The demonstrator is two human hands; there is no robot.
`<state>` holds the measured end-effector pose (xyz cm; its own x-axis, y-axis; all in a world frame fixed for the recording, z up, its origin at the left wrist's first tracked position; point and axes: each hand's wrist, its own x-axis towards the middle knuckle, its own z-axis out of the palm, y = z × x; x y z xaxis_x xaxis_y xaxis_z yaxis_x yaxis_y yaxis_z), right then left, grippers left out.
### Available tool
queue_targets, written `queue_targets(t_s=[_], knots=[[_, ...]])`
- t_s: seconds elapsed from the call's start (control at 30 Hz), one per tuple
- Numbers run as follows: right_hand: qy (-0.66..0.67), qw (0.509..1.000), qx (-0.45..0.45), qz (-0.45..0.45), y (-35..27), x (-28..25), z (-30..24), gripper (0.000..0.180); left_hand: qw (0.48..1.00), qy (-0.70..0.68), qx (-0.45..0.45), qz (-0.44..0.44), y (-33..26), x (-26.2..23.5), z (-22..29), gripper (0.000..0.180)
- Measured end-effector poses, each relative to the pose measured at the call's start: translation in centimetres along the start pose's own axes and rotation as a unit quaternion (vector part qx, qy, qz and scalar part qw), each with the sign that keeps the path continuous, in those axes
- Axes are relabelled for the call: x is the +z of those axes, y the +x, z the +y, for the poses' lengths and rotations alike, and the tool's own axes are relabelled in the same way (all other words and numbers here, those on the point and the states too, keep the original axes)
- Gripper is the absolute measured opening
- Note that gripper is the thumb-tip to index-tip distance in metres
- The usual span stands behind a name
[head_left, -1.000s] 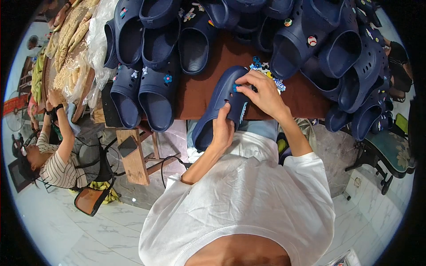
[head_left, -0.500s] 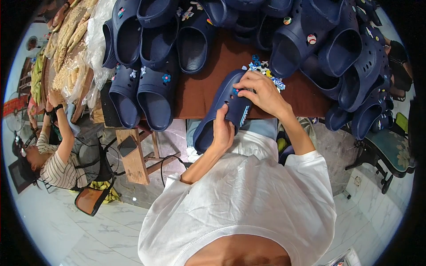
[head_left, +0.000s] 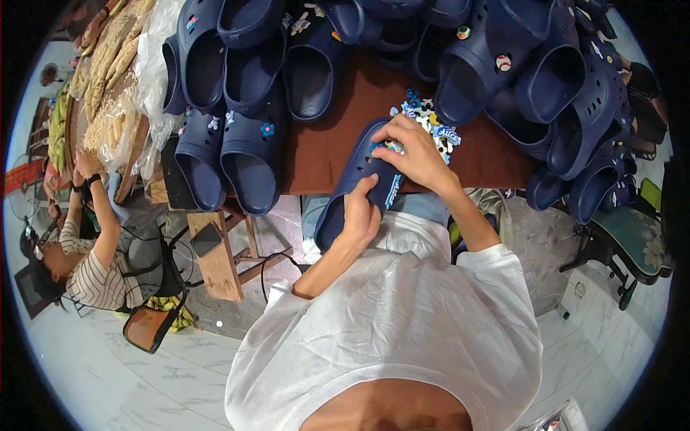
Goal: Attaching decorative charms to blue clogs by pressing them into pre-drilled holes.
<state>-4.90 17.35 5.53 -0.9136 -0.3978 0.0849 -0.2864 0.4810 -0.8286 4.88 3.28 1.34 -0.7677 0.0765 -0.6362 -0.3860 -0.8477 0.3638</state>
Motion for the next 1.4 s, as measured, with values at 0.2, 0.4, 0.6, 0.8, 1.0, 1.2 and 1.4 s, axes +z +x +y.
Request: queue_targets(t_s=[0.2, 0.4, 0.6, 0.8, 1.0, 1.2, 1.4], knots=[[-0.07, 0.997, -0.039, -0.024, -0.4, 0.4, -0.8, 0.026, 0.999, 0.016, 0.045, 0.018, -1.1, 0.6, -0.3, 0.03], [0.03, 0.994, -0.015, 0.101, -2.1, 0.0, 0.9, 0.016, 0.999, 0.017, -0.005, 0.042, -0.8, 0.0, 1.0, 0.039], [-0.217, 0.948, 0.067, 0.221, -5.4, -2.7, 6.0, 0.02, 0.997, -0.041, -0.024, 0.055, -0.5, 0.7, 2.2, 0.038], [-0.265, 0.943, 0.078, 0.185, -6.4, -2.5, 7.0, 0.021, 0.997, -0.052, -0.01, 0.047, 0.5, 0.5, 2.3, 0.038], [-0.255, 0.943, 0.051, 0.209, -3.9, -2.9, 6.6, 0.022, 0.994, -0.1, -0.004, 0.054, 0.2, 0.6, 2.5, 0.044], [-0.309, 0.932, 0.083, 0.169, -3.1, -2.2, 7.0, 0.024, 0.991, -0.132, -0.012, 0.032, -0.3, 0.8, 2.6, 0.045], [-0.289, 0.94, 0.12, 0.136, -2.4, -2.5, 6.1, 0.021, 0.994, -0.104, -0.009, 0.031, -0.2, 0.0, 2.4, 0.042]])
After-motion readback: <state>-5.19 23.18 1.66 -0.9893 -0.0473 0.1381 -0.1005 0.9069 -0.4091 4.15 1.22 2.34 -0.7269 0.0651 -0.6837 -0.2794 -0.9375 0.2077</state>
